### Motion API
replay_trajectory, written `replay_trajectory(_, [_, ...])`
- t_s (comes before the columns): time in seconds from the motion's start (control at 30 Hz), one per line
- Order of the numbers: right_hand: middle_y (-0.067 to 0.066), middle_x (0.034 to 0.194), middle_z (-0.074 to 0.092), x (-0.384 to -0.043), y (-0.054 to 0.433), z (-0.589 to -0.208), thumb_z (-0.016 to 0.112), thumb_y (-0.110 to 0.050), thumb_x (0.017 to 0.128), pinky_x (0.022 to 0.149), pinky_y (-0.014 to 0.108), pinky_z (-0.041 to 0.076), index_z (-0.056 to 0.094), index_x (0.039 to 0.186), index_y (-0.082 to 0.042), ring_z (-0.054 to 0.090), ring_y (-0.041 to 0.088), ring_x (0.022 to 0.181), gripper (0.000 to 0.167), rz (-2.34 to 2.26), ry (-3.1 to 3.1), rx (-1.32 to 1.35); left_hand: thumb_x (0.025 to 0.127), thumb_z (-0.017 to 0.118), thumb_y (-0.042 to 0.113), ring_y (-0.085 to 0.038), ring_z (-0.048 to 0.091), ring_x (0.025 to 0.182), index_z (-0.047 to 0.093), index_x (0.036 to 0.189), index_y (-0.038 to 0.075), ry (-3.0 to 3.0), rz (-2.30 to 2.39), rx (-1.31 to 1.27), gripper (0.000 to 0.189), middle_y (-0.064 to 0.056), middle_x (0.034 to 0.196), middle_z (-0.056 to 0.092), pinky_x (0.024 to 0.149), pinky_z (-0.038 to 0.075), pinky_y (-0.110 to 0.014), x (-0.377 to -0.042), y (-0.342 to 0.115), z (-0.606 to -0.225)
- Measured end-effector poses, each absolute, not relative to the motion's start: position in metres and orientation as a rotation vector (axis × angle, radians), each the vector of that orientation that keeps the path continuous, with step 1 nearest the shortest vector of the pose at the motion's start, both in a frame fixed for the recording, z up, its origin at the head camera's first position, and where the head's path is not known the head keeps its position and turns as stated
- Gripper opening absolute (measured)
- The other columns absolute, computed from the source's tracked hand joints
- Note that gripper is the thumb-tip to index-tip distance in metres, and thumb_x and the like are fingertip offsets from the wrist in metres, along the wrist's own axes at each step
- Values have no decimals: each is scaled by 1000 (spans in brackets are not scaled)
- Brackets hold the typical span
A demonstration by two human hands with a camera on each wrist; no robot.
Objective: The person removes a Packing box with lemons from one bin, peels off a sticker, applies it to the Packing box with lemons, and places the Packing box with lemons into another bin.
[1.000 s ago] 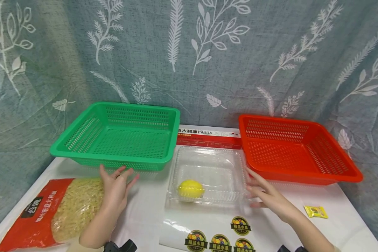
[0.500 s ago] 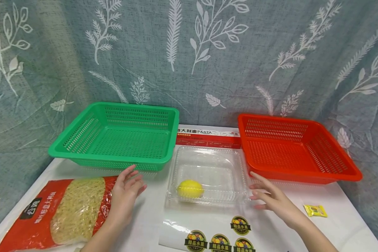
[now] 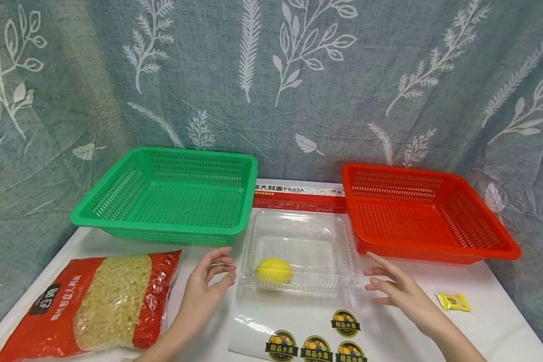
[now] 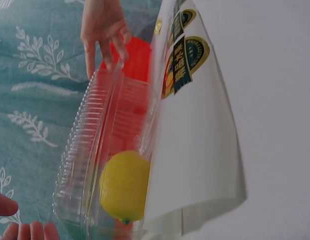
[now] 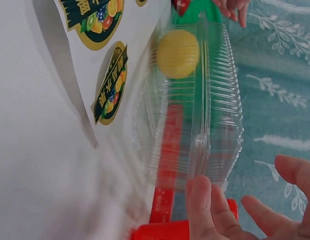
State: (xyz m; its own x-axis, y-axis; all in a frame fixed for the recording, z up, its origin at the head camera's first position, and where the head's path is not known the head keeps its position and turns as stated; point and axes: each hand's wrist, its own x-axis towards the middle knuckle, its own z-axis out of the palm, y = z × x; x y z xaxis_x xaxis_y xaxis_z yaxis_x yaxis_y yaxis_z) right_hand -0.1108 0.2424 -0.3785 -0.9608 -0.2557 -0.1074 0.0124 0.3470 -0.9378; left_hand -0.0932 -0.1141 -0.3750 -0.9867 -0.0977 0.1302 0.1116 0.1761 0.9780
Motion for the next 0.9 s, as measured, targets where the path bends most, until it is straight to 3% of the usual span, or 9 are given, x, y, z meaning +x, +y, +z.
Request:
replay_trajectory(0.17, [28,123,44,-108,246,-381,52,-14,93,78,41,52,24,142,0,59,20,96,58,-1657,2367,-216,80,57,-10,-17,58,91,60,109,-1,-2270,-1959,-73,30,-11,97,60,77,50,-21,-91,-105,-379])
replay_trajectory(0.37, [26,125,43,-103,248,-385,52,-15,93,77,38,53,22,143,-1,59,12,95,60,-1660,2326,-146,83,58,-8,-16,58,88,62,105,-1,-2308,-2043,-234,24,-13,94,61,74,51,-21,-88,-94,-383])
replay_trajectory(0.67, [27,125,42,-99,251,-391,50,-18,94,78,37,53,16,144,0,58,16,98,62,-1665,2246,-146,87,56,0,-12,58,86,64,105,10,-2510,-1869,-662,22,-6,95,63,73,52,-25,-88,-77,-393])
replay_trajectory(0.9, [28,125,42,-96,252,-397,49,-16,95,76,36,53,24,140,6,57,21,99,56,-1603,2224,-220,86,55,-1,-14,58,91,64,107,11,-2557,-1706,-884,25,-4,97,63,75,51,-27,-90,-64,-398])
